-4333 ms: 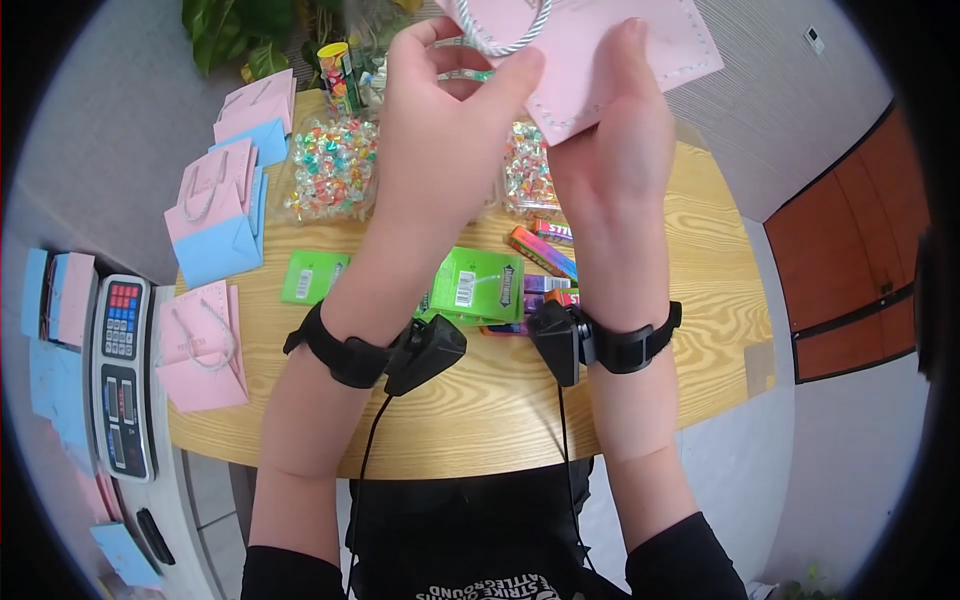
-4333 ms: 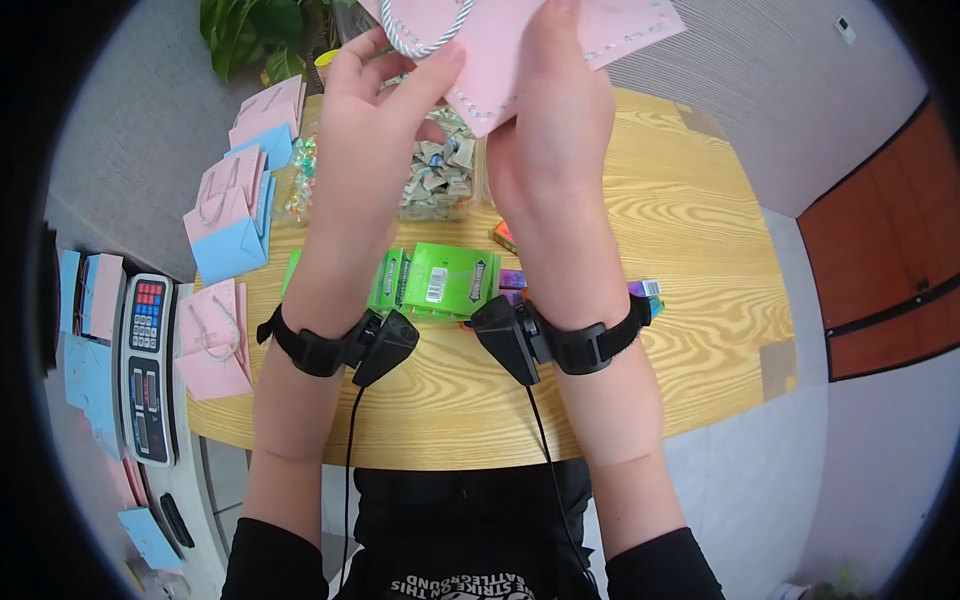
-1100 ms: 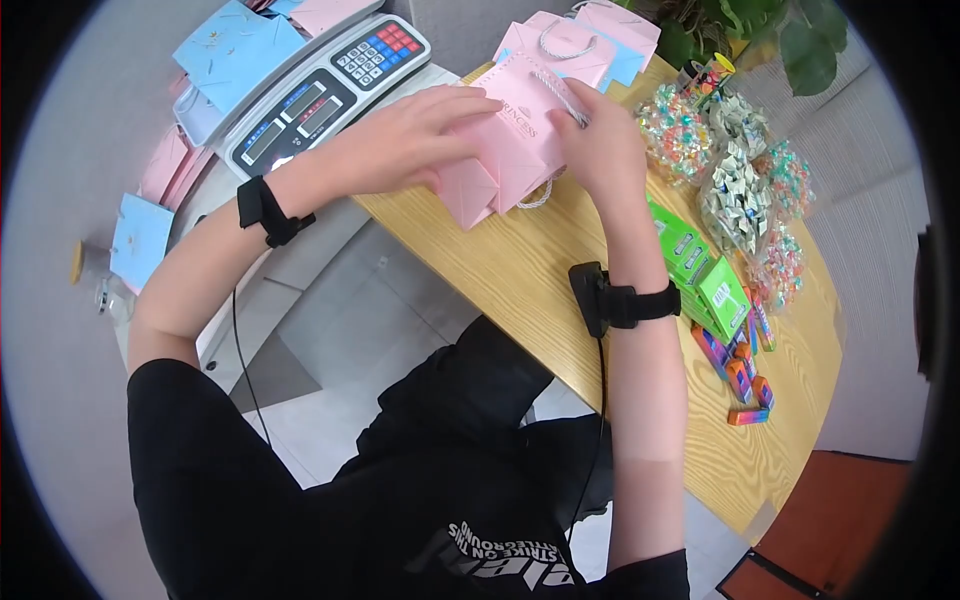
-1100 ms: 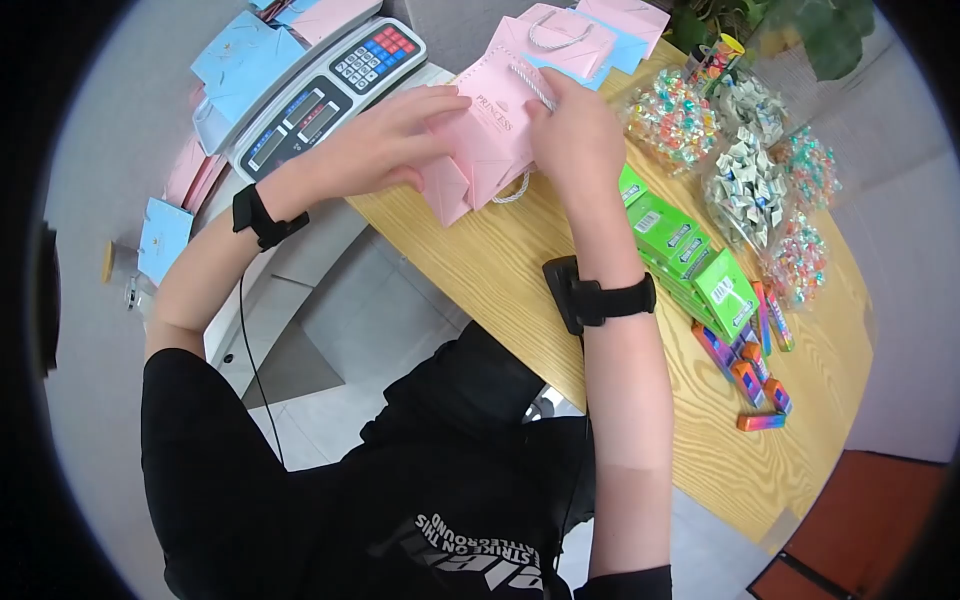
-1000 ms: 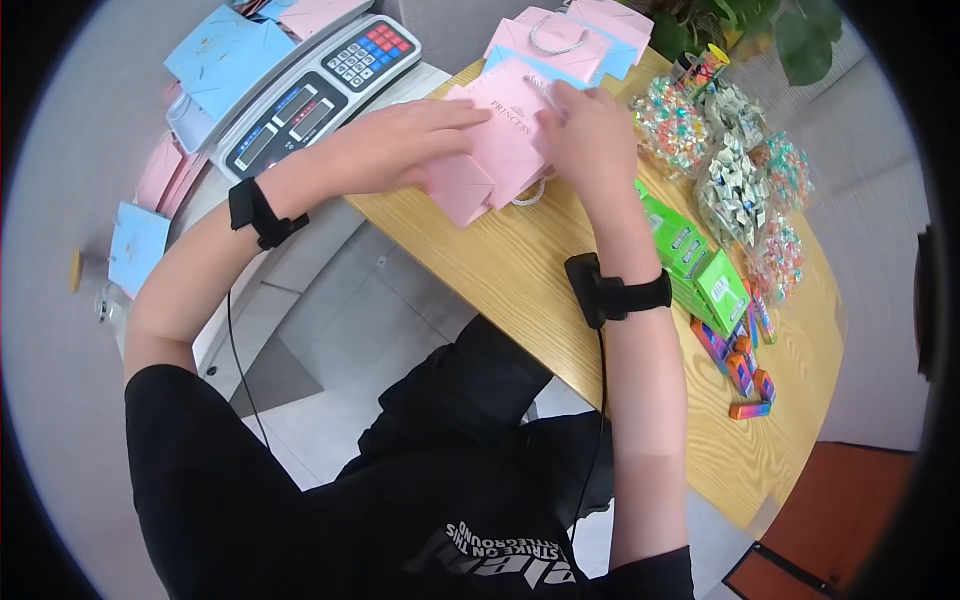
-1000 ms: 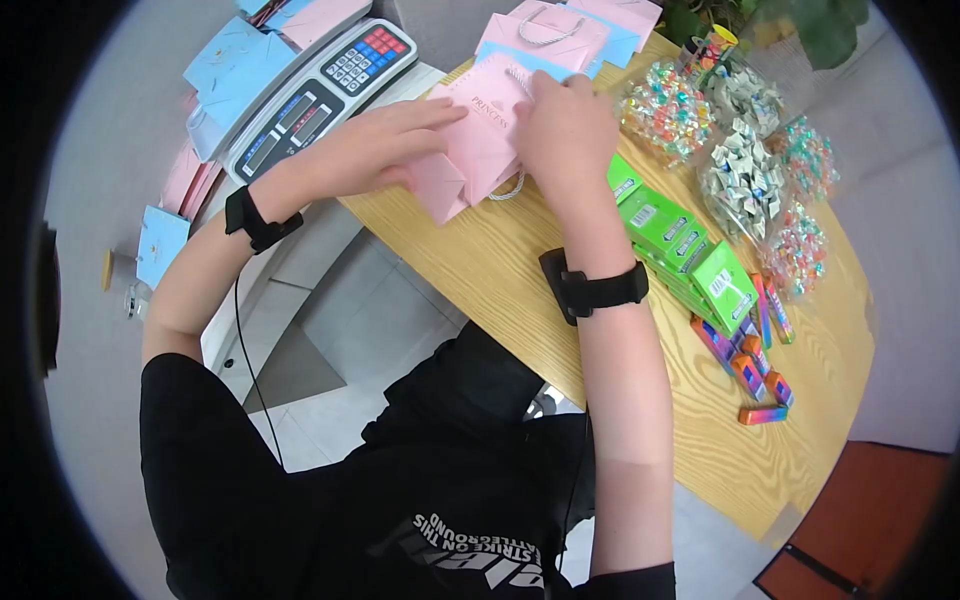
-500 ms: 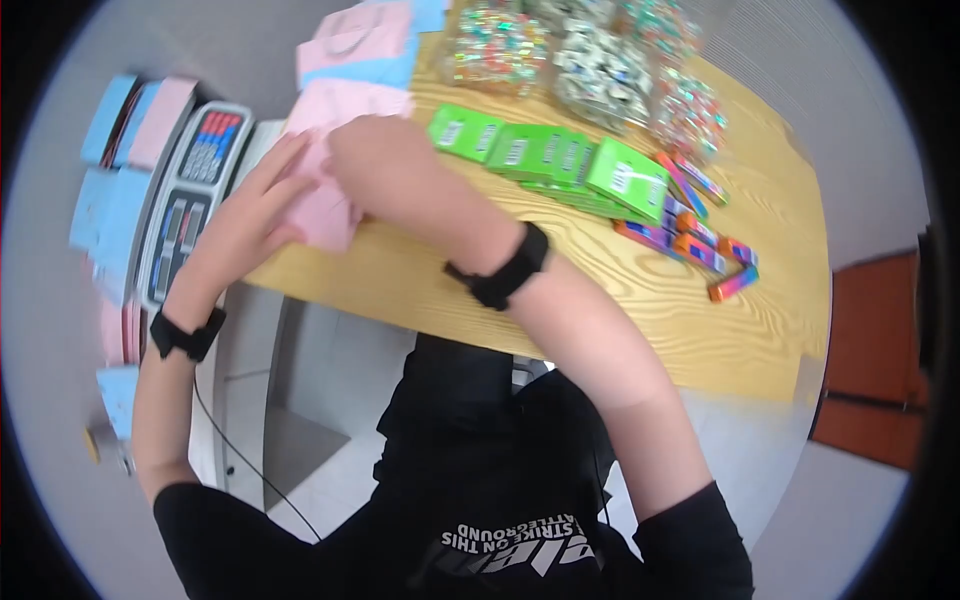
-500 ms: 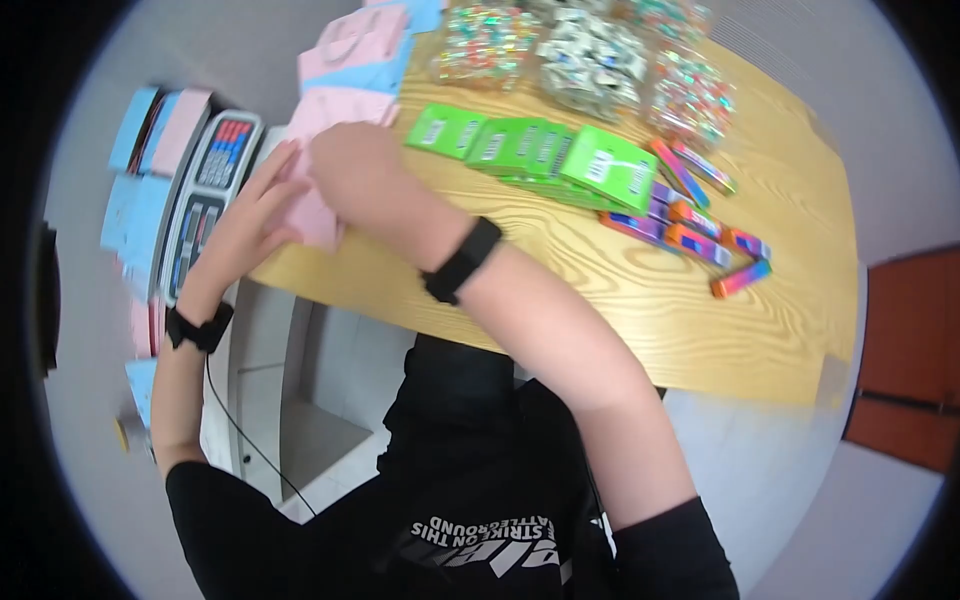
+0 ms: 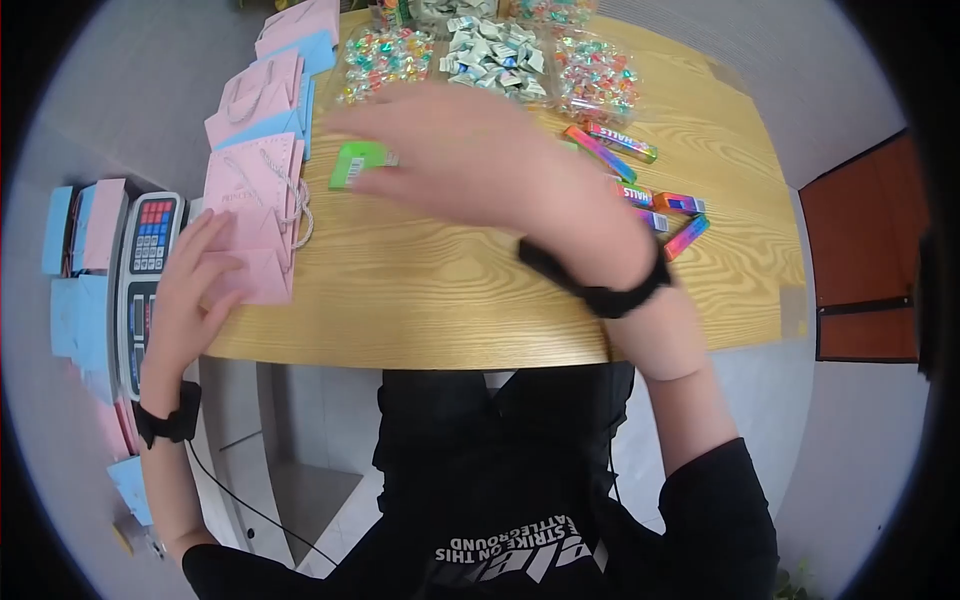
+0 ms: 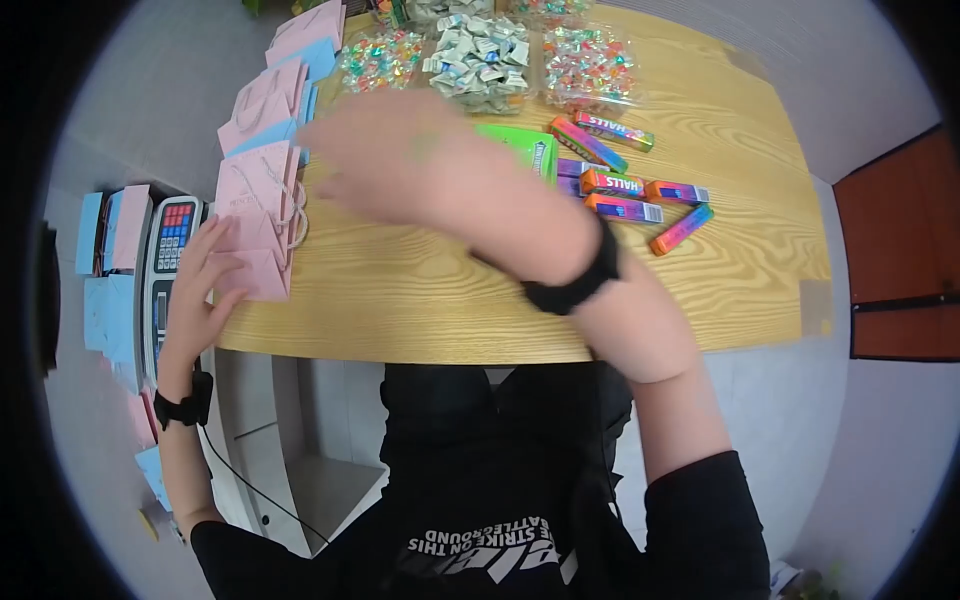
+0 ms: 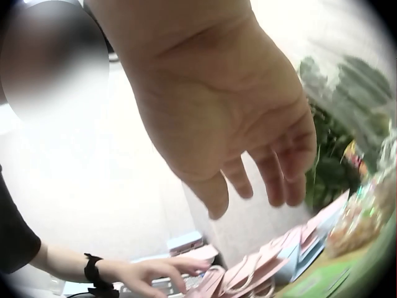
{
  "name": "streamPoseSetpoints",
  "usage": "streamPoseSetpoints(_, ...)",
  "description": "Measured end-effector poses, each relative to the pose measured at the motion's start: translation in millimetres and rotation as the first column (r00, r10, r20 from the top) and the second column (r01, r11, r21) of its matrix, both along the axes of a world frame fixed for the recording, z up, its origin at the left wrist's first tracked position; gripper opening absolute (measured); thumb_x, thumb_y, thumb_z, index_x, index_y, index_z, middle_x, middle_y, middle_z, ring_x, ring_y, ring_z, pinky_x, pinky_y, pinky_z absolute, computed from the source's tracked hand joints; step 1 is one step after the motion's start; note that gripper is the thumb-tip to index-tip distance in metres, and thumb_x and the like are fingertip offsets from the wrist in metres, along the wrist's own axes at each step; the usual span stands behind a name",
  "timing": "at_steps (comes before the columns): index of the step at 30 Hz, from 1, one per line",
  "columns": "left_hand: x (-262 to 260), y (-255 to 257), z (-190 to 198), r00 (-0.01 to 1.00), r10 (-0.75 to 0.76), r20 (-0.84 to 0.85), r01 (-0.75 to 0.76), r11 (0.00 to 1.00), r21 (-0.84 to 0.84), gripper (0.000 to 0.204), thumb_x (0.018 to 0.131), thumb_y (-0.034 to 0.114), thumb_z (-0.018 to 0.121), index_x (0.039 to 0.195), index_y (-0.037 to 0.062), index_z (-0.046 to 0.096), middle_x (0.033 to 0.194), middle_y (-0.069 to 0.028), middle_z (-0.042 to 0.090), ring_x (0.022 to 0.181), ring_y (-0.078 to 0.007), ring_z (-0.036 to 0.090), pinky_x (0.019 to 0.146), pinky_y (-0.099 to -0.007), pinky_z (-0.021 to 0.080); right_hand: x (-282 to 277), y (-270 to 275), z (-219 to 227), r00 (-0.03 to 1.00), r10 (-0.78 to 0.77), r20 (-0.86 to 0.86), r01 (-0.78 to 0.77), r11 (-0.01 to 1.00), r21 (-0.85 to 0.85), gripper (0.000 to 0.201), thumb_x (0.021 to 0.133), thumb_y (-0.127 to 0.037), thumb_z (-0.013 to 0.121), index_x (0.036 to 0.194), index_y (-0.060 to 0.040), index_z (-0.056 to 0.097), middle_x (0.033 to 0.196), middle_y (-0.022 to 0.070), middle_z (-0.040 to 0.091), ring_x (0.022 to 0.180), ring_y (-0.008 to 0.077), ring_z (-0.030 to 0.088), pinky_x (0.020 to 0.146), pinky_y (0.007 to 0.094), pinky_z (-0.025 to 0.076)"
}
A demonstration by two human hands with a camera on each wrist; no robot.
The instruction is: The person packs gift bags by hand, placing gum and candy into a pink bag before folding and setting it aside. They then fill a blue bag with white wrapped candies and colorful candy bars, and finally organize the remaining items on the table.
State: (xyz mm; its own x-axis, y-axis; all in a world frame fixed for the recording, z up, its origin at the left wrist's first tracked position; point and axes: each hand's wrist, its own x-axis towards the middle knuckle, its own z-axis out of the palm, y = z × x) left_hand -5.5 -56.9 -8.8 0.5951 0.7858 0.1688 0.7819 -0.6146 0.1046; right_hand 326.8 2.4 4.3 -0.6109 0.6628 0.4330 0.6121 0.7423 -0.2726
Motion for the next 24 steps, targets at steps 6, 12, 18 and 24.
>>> streamPoseSetpoints(6, 71, 17, 26, 0.990, -0.059, 0.126, 0.071, 0.993, -0.097, 0.047, 0.074, 0.009, 0.074, 0.118, 0.0052, 0.059, 0.139, -0.0163, 0.052, 0.134, -0.0360, 0.042, 0.110, -0.0415, 0.035, 122, 0, 46, 0.986, -0.142, 0.090, 0.162, 0.950, -0.266, 0.045, 0.078, -0.028, 0.075, 0.119, -0.0133, 0.065, 0.104, 0.0156, 0.067, 0.099, 0.0301, 0.064, 0.083, 0.0408, 0.053)
streamPoseSetpoints(12, 174, 52, -1, 0.966, -0.229, 0.118, 0.244, 0.960, -0.138, 0.076, 0.074, 0.011, 0.077, 0.141, 0.0072, 0.042, 0.144, -0.0153, 0.045, 0.133, -0.0347, 0.042, 0.111, -0.0412, 0.035, 146, 16, 34, 0.911, -0.325, 0.255, 0.389, 0.882, -0.265, 0.040, 0.075, -0.021, 0.078, 0.111, -0.0084, 0.066, 0.103, 0.0114, 0.067, 0.095, 0.0254, 0.062, 0.082, 0.0362, 0.051)
streamPoseSetpoints(18, 258, 73, -3, 0.906, -0.350, 0.236, 0.381, 0.919, -0.099, 0.077, 0.069, 0.019, 0.081, 0.136, 0.0055, 0.046, 0.128, -0.0177, 0.056, 0.123, -0.0356, 0.050, 0.103, -0.0411, 0.042, 143, 8, 38, 0.948, -0.259, 0.185, 0.311, 0.875, -0.371, 0.038, 0.076, -0.025, 0.078, 0.107, -0.0066, 0.066, 0.098, 0.0110, 0.068, 0.091, 0.0255, 0.063, 0.080, 0.0355, 0.052)
streamPoseSetpoints(24, 283, 85, -3, 0.961, -0.258, 0.103, 0.277, 0.910, -0.308, 0.075, 0.066, 0.019, 0.083, 0.132, 0.0082, 0.051, 0.120, -0.0166, 0.060, 0.115, -0.0345, 0.055, 0.097, -0.0403, 0.045, 155, -20, 100, 0.953, -0.067, 0.296, 0.229, 0.800, -0.555, 0.048, 0.092, -0.029, 0.061, 0.127, 0.0025, 0.055, 0.110, 0.0202, 0.066, 0.104, 0.0304, 0.064, 0.090, 0.0384, 0.050)
